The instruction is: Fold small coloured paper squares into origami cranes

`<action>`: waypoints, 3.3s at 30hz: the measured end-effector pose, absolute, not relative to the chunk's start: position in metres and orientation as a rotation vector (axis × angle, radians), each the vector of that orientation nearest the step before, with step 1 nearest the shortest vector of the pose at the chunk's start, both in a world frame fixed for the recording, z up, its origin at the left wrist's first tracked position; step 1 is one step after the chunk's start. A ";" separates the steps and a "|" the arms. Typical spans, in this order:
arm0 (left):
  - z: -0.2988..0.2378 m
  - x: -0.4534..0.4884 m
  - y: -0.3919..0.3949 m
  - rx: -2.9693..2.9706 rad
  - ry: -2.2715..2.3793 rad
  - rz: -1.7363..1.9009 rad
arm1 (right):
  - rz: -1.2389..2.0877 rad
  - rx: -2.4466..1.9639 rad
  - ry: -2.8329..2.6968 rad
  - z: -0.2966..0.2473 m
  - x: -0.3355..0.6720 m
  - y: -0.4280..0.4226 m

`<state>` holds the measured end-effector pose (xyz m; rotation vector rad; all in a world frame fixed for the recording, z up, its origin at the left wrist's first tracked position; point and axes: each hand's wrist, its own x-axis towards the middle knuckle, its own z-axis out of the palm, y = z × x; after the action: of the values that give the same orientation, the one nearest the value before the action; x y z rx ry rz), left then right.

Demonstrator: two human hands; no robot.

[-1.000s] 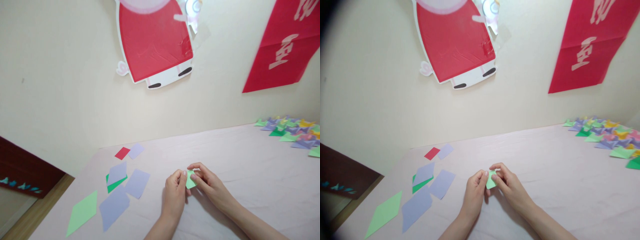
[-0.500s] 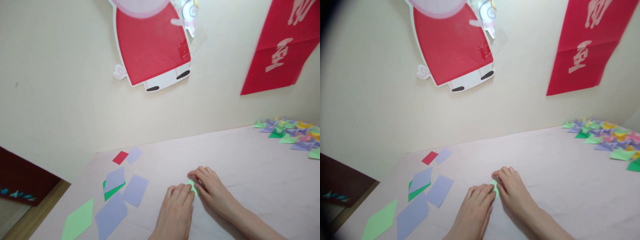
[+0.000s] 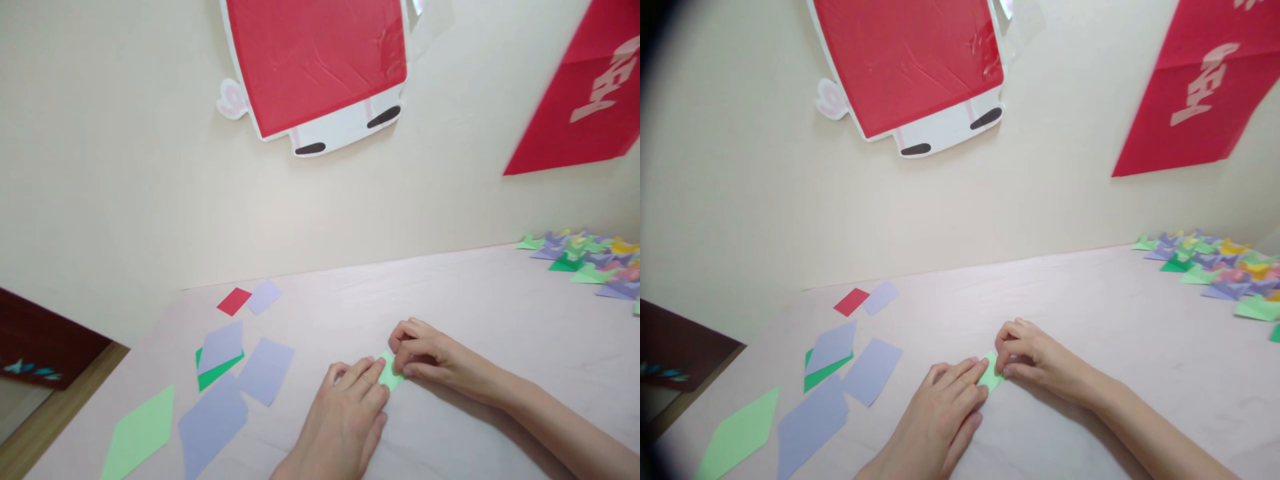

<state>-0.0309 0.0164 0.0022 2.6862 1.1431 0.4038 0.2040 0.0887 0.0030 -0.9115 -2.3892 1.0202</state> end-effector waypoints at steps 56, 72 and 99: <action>0.008 -0.021 0.013 2.639 1.211 0.435 | 0.762 -1.228 -2.276 -0.001 0.178 0.078; 0.006 -0.018 0.011 2.645 1.237 0.458 | 0.790 -1.232 -2.311 0.001 0.179 0.076; 0.008 -0.012 0.006 2.676 1.292 0.388 | 0.804 -1.285 -2.240 0.002 0.178 0.076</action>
<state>-0.0121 0.0062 0.0078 2.6763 1.2923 0.3881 0.1780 0.0755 0.0022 -1.2848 -2.2396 0.8042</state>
